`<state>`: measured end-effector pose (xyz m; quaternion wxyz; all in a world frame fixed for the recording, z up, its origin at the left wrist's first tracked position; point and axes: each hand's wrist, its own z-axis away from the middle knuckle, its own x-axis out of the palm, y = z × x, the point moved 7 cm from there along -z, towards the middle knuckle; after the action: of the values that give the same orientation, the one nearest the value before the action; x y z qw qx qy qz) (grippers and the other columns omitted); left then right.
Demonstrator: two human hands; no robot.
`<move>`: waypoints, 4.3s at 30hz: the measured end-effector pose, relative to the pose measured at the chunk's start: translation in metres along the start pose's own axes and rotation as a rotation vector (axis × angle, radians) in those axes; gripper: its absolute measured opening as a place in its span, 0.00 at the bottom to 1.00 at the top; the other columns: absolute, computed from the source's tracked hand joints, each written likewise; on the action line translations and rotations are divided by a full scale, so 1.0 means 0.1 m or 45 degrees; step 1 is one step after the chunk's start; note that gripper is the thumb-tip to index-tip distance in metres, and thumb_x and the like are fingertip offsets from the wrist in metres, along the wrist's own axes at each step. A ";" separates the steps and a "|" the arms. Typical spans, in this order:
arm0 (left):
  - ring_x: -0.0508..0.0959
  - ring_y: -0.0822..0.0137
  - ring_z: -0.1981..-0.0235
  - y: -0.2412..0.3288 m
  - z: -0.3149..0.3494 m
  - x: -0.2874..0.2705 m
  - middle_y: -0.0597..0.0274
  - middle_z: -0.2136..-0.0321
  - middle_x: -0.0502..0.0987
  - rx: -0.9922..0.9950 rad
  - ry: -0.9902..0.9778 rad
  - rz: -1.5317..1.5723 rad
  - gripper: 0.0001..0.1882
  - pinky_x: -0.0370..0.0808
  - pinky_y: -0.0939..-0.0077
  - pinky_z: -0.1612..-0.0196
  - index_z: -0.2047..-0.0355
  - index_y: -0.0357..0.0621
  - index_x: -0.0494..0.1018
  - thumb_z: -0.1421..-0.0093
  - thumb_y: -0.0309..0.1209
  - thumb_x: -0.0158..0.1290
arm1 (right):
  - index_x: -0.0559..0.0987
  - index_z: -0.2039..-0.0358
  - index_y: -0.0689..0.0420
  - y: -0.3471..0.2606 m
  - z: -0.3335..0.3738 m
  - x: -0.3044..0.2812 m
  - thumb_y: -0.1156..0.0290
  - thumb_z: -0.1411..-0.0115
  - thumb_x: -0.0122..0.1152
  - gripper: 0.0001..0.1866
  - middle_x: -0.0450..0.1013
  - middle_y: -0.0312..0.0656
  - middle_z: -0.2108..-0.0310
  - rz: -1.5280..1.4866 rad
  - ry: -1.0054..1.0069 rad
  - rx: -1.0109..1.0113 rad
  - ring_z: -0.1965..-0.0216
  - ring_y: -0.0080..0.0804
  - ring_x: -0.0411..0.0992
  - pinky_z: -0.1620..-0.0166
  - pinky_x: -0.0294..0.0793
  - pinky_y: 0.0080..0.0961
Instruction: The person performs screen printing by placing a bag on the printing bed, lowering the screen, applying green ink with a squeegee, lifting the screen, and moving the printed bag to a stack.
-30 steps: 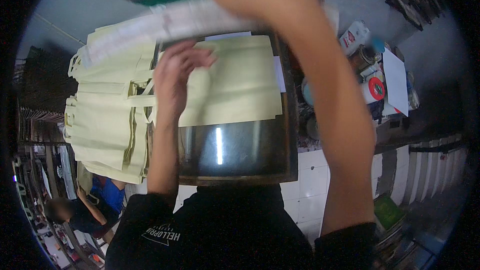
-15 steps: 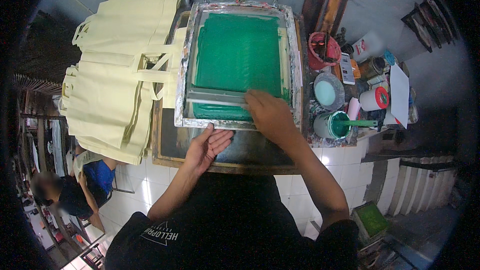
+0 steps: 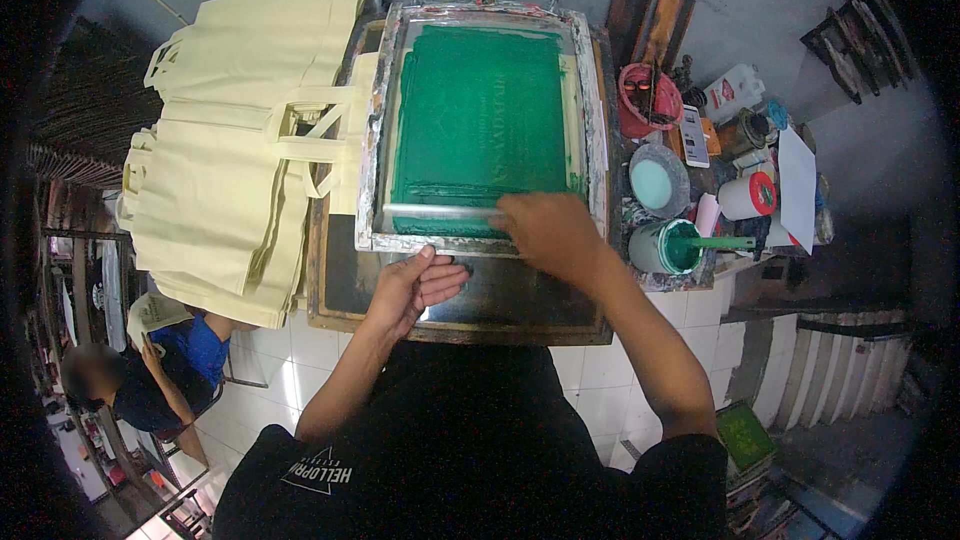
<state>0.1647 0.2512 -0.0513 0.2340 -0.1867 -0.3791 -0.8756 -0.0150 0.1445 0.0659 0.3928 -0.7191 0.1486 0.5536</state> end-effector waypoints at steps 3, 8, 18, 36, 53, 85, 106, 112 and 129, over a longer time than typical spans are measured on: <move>0.84 0.48 0.51 0.01 0.00 0.00 0.32 0.53 0.79 -0.011 0.004 -0.022 0.29 0.84 0.61 0.50 0.48 0.22 0.68 0.29 0.44 0.53 | 0.78 0.64 0.56 -0.12 0.12 0.16 0.65 0.36 0.63 0.08 0.79 0.49 0.71 0.021 0.050 0.004 0.67 0.49 0.79 0.67 0.77 0.43; 0.84 0.49 0.54 0.01 0.01 0.01 0.33 0.55 0.80 -0.061 -0.011 -0.066 0.30 0.84 0.62 0.52 0.49 0.23 0.69 0.28 0.46 0.51 | 0.76 0.65 0.56 0.00 -0.05 0.22 0.61 0.34 0.59 0.11 0.78 0.45 0.73 0.171 0.150 -0.117 0.69 0.45 0.79 0.70 0.77 0.42; 0.86 0.51 0.64 -0.05 0.01 -0.07 0.38 0.64 0.82 -0.131 0.060 -0.106 0.27 0.85 0.64 0.62 0.56 0.27 0.73 0.29 0.47 0.52 | 0.79 0.60 0.55 1.13 -1.65 -0.19 0.52 0.34 0.59 0.17 0.79 0.54 0.71 0.327 0.042 -0.033 0.67 0.57 0.78 0.65 0.75 0.54; 0.73 0.52 0.51 1.40 0.42 -0.10 0.50 0.57 0.78 1.300 0.824 -1.212 0.11 0.66 0.57 0.44 0.56 0.35 0.76 0.32 0.32 0.54 | 0.79 0.58 0.53 1.51 -1.93 -0.17 0.57 0.32 0.57 0.13 0.80 0.51 0.65 0.364 0.396 0.040 0.61 0.53 0.79 0.57 0.77 0.50; 0.57 0.38 0.29 1.38 0.04 -0.12 0.39 0.38 0.68 1.349 0.931 -1.237 0.37 0.50 0.46 0.29 0.42 0.32 0.69 0.27 0.57 0.34 | 0.83 0.54 0.55 1.70 -2.85 -0.42 0.33 0.39 0.54 0.36 0.81 0.57 0.67 0.489 0.185 0.182 0.61 0.58 0.80 0.55 0.77 0.53; 0.60 0.49 0.29 1.26 0.04 -0.30 0.42 0.37 0.69 1.339 0.883 -0.931 0.43 0.48 0.56 0.27 0.38 0.32 0.68 0.27 0.62 0.28 | 0.75 0.75 0.54 0.42 -2.20 0.03 0.45 0.44 0.68 0.24 0.73 0.41 0.77 0.165 -0.211 -1.179 0.71 0.47 0.75 0.67 0.73 0.44; 0.59 0.46 0.29 1.42 0.12 -0.11 0.42 0.37 0.69 1.322 0.568 -1.011 0.35 0.50 0.53 0.27 0.39 0.30 0.67 0.25 0.52 0.31 | 0.80 0.60 0.55 1.45 -1.91 -0.27 0.58 0.35 0.61 0.13 0.80 0.50 0.67 0.271 0.210 -0.169 0.62 0.53 0.79 0.60 0.77 0.50; 0.63 0.48 0.30 1.96 0.04 0.18 0.43 0.37 0.69 1.377 0.467 -1.053 0.25 0.54 0.55 0.28 0.39 0.33 0.68 0.27 0.40 0.44 | 0.83 0.59 0.53 1.66 -2.29 -0.59 0.47 0.35 0.58 0.21 0.79 0.55 0.70 0.269 0.187 -0.055 0.64 0.61 0.77 0.60 0.74 0.54; 0.82 0.42 0.61 3.45 -2.08 1.19 0.46 0.66 0.83 1.337 0.144 -2.085 0.18 0.76 0.50 0.54 0.54 0.45 0.80 0.40 0.42 0.63 | 0.83 0.65 0.57 1.82 -2.25 -0.52 0.31 0.40 0.56 0.35 0.81 0.53 0.70 0.499 0.357 0.329 0.65 0.54 0.81 0.61 0.78 0.49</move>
<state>0.2258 -0.1456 0.0739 -0.3759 0.3050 -0.7220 -0.4944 0.0016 -0.1486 0.0584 0.3424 -0.6902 0.4071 0.4905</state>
